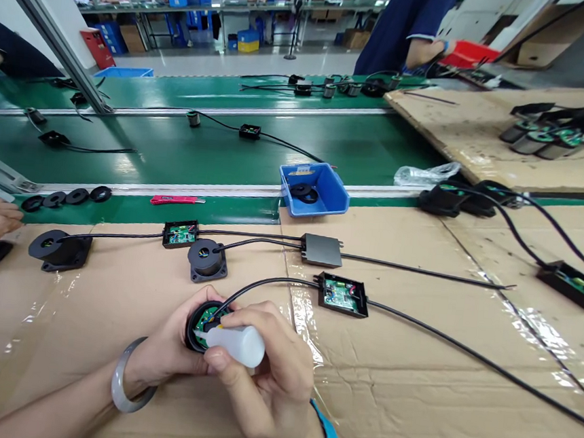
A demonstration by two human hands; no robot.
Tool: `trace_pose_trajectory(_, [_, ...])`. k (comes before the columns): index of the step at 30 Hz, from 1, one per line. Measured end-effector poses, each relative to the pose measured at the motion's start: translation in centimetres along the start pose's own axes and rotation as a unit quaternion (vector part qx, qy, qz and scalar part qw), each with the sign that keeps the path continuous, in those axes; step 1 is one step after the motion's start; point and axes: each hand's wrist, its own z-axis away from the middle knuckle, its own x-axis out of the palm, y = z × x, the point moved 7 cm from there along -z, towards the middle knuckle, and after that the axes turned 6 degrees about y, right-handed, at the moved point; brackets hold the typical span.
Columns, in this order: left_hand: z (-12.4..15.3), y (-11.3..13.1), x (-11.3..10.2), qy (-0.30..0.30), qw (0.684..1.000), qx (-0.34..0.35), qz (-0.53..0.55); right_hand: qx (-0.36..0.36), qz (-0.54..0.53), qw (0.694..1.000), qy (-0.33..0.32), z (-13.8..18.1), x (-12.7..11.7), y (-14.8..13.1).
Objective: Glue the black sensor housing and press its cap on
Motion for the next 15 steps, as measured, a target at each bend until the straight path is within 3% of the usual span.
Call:
trace_pose_trajectory(4, [0.0,0.2,-0.2,0.008,1.000,-0.001,-0.015,0.043,-0.042,0.998,0.004,0.0,-0.1,0.8])
trace_pose_trajectory(8, [-0.1,0.3,-0.4,0.002,1.000,-0.004,-0.027,0.132,-0.178,0.975,0.029,0.1,-0.1,2.3])
trace_pose_trajectory(11, [-0.1,0.8,-0.6,0.012,0.995,0.034,-0.089,0.170,-0.268,0.941,0.114,-0.4,-1.4,3.4])
trace_pose_trajectory(15, [0.0,1.6,-1.0,0.057,0.969,0.110,-0.214,0.213,-0.268,0.912,0.227,-1.4,-4.7,5.8])
